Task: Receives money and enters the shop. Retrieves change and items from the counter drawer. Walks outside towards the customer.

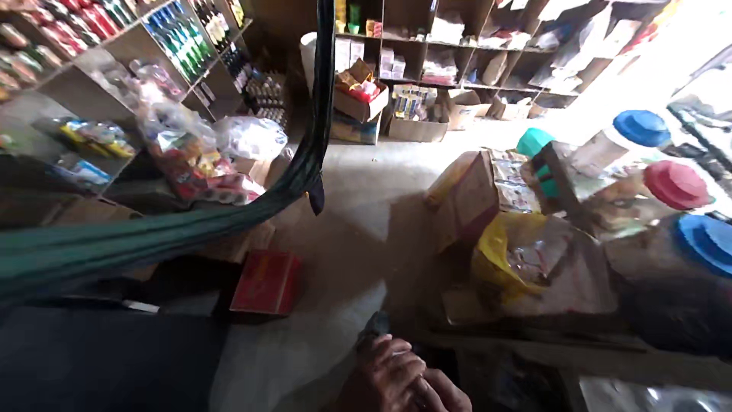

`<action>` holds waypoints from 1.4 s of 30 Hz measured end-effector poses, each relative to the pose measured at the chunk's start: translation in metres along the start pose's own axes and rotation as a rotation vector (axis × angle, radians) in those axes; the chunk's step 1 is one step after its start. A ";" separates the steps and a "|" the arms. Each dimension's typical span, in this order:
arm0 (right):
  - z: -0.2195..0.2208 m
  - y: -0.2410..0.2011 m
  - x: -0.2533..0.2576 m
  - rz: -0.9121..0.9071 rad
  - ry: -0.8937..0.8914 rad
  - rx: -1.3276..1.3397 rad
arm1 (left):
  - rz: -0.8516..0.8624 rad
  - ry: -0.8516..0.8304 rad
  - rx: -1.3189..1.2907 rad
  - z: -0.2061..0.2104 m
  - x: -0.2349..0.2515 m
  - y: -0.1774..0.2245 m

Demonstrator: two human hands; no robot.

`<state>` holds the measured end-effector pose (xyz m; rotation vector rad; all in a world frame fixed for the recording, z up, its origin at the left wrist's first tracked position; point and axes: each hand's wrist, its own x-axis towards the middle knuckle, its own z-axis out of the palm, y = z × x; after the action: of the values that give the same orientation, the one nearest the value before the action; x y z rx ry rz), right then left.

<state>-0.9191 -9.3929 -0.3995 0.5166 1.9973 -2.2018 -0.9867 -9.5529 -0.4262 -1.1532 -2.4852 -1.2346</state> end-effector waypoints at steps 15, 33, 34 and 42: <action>0.055 -0.161 0.465 -0.084 -0.241 -0.466 | -0.465 0.174 -0.373 -0.086 0.302 -0.308; -0.101 -0.285 0.922 -0.364 0.324 -0.126 | -0.214 -0.211 -0.719 0.019 0.842 -0.586; -0.118 -0.298 0.948 -0.357 0.357 -0.128 | -0.214 -0.212 -0.702 0.030 0.876 -0.592; -0.261 -0.402 1.124 -0.403 0.509 -0.056 | -0.131 -0.154 -0.701 0.125 1.122 -0.619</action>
<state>-2.0527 -8.9361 -0.4115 0.7936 2.6096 -2.4079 -2.1704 -9.0451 -0.4161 -1.2559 -2.3081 -2.2424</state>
